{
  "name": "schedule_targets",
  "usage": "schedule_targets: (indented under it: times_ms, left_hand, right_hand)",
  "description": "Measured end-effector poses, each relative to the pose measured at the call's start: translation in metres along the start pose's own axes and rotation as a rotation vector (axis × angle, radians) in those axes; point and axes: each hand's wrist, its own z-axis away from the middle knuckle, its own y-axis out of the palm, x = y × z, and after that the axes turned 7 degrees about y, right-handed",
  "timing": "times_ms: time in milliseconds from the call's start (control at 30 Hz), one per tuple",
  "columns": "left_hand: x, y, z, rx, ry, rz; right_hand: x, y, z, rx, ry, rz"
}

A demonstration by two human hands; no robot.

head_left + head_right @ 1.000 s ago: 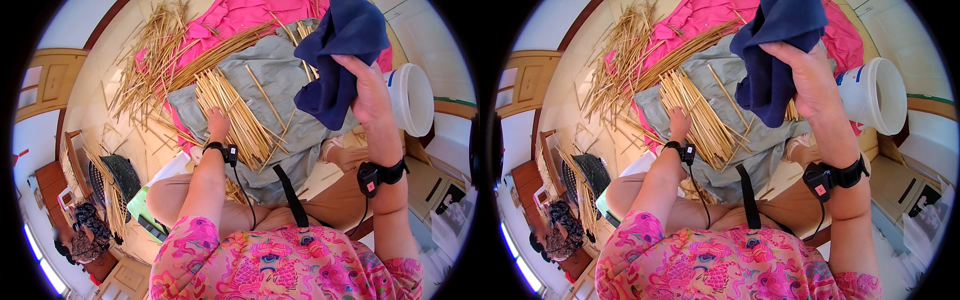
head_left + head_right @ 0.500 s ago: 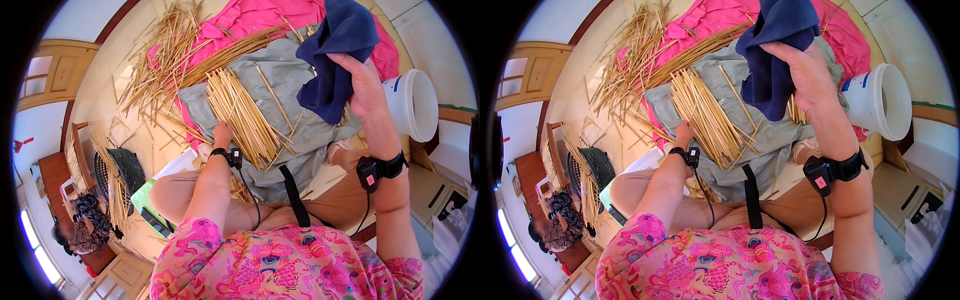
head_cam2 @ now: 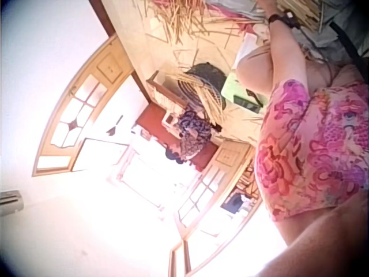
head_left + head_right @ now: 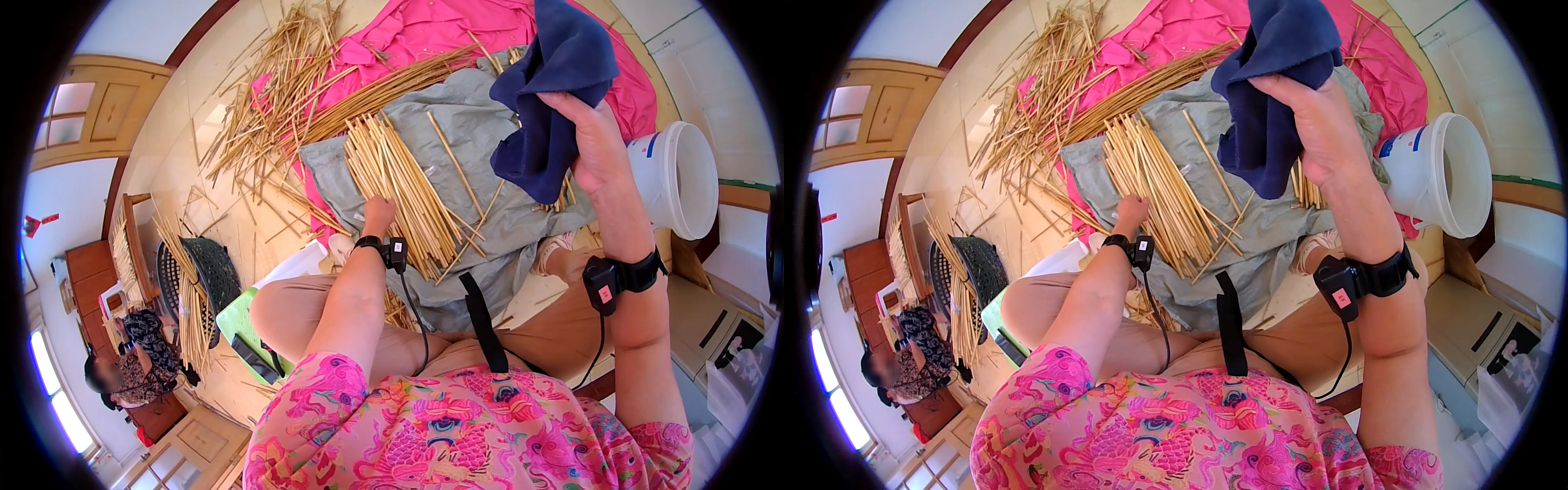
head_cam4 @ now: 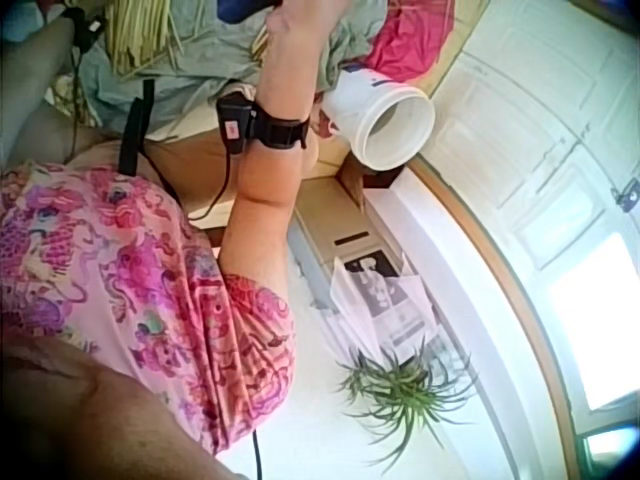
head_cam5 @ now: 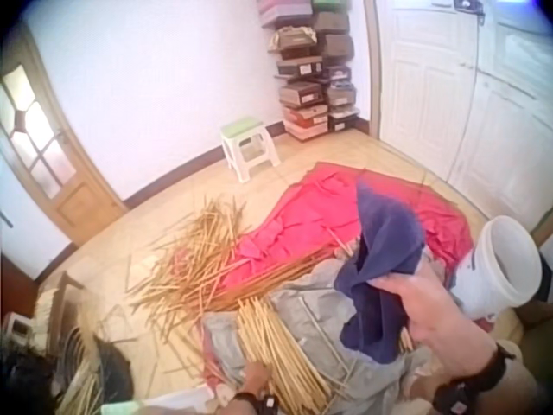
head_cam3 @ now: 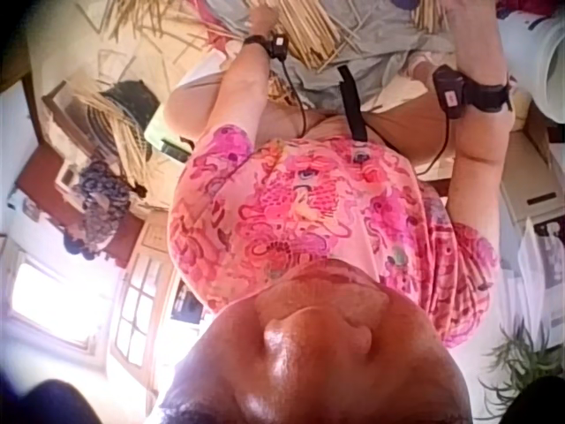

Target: The person cleans and sorts long wooden reeds by hand using a blue cloth to wipe down individual sticks before bundling them together with ties.

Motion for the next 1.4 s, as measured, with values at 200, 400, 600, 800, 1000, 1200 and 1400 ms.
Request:
schedule_targets:
  times_ms: [200, 400, 600, 800, 1000, 1200, 1400]
  left_hand:
    - [-0.024, -0.013, 0.01, 0.153, -0.094, 0.152]
    - [-0.03, 0.0, -0.001, 0.101, 0.003, 0.036]
    - [-0.081, 0.018, -0.016, 0.302, 0.097, 0.368]
    - [-0.149, 0.062, -0.025, 0.366, 0.35, 0.266]
    - [-0.113, 0.161, -0.062, 0.376, 0.386, 0.134]
    - [-0.123, 0.153, -0.063, 0.361, 0.525, -0.098]
    - [-0.153, 0.062, -0.046, 0.208, 0.33, 0.352]
  right_hand:
    - [0.0, -0.001, 0.0, 0.002, -0.015, -0.018]
    - [0.003, -0.002, 0.001, 0.008, -0.011, -0.03]
    - [0.007, -0.008, 0.001, -0.072, -0.027, -0.041]
    - [0.013, -0.014, 0.004, -0.148, -0.007, -0.094]
    - [0.015, -0.006, 0.009, -0.155, 0.001, -0.154]
    - [0.017, -0.009, 0.013, -0.127, 0.034, -0.135]
    - [0.019, -0.009, 0.013, -0.099, 0.038, -0.159]
